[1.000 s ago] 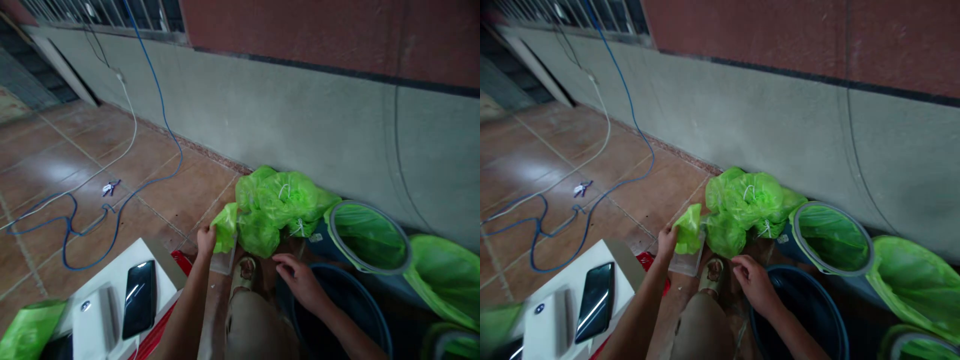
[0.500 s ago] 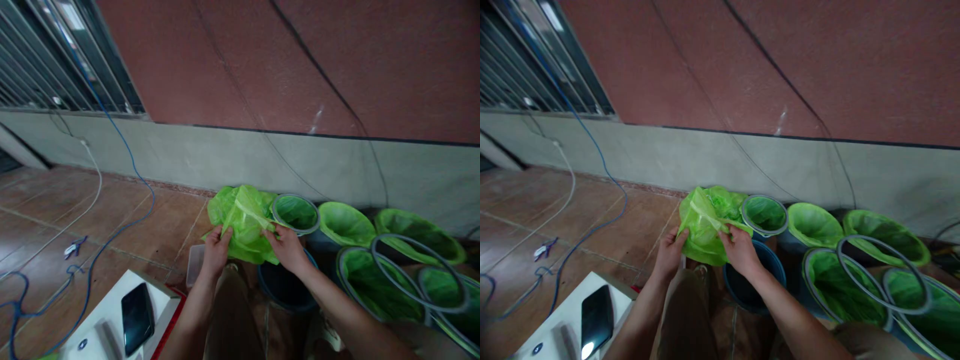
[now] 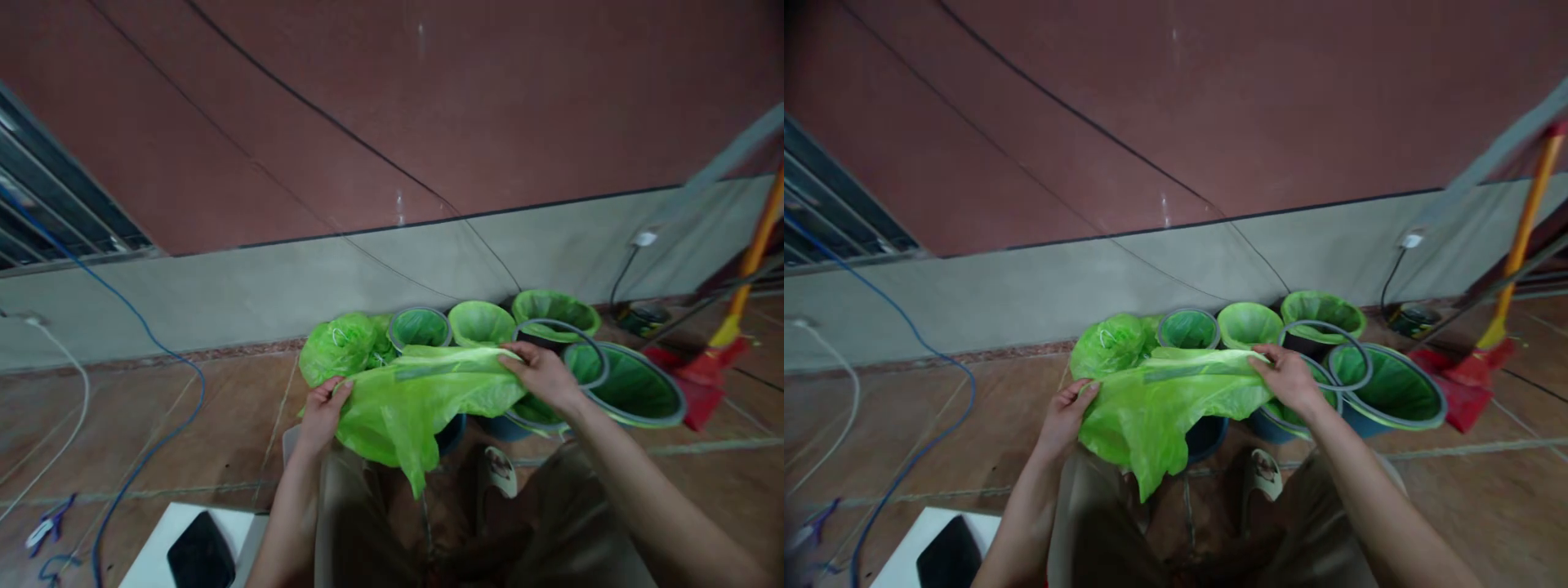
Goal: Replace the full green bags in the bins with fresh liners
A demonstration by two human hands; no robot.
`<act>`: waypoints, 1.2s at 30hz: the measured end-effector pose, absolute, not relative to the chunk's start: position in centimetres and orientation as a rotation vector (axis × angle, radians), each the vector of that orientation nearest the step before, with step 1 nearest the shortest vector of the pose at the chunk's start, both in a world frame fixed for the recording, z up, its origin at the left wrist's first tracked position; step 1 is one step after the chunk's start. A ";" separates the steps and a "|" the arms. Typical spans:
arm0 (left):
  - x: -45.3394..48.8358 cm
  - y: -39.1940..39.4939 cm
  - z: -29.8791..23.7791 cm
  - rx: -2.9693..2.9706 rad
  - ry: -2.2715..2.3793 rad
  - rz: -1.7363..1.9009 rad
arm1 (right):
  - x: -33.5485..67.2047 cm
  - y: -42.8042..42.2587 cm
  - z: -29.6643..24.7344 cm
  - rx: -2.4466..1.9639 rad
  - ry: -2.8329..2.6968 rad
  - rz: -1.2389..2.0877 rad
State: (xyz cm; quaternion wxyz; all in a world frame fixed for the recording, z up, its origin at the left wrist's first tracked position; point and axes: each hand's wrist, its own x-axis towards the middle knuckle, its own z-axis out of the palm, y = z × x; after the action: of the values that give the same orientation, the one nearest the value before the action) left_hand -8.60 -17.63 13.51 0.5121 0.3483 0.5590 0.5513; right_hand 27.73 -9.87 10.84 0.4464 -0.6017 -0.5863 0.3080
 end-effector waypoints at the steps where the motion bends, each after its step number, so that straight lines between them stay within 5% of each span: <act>1: -7.9 -17.8 13.8 0.855 1.339 1.315 | 27.7 -10.6 10.5 -1.526 -1.527 0.626; 11: -3.3 -20.2 15.4 1.015 1.264 1.166 | 20.4 -15.0 12.4 -1.153 -2.053 0.152; 22: -4.9 -20.9 15.2 1.155 1.275 1.097 | 21.3 -15.7 13.3 -1.045 -1.943 0.453; 29: -4.0 -21.7 15.8 1.141 1.235 1.077 | 19.6 -16.8 11.2 -1.167 -2.066 0.226; 32: -4.2 -22.0 16.3 1.154 1.232 1.047 | 20.3 -15.8 11.2 -1.191 -1.985 0.350; 36: -5.7 -22.0 16.0 1.184 1.282 1.072 | 22.2 -14.9 13.0 -1.200 -1.650 0.935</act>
State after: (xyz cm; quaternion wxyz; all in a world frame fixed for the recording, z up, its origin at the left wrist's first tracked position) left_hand -5.69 -21.99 16.04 0.5197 0.4938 0.5349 0.4472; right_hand 22.17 -14.92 13.00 0.4339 -0.4818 -0.6624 0.3753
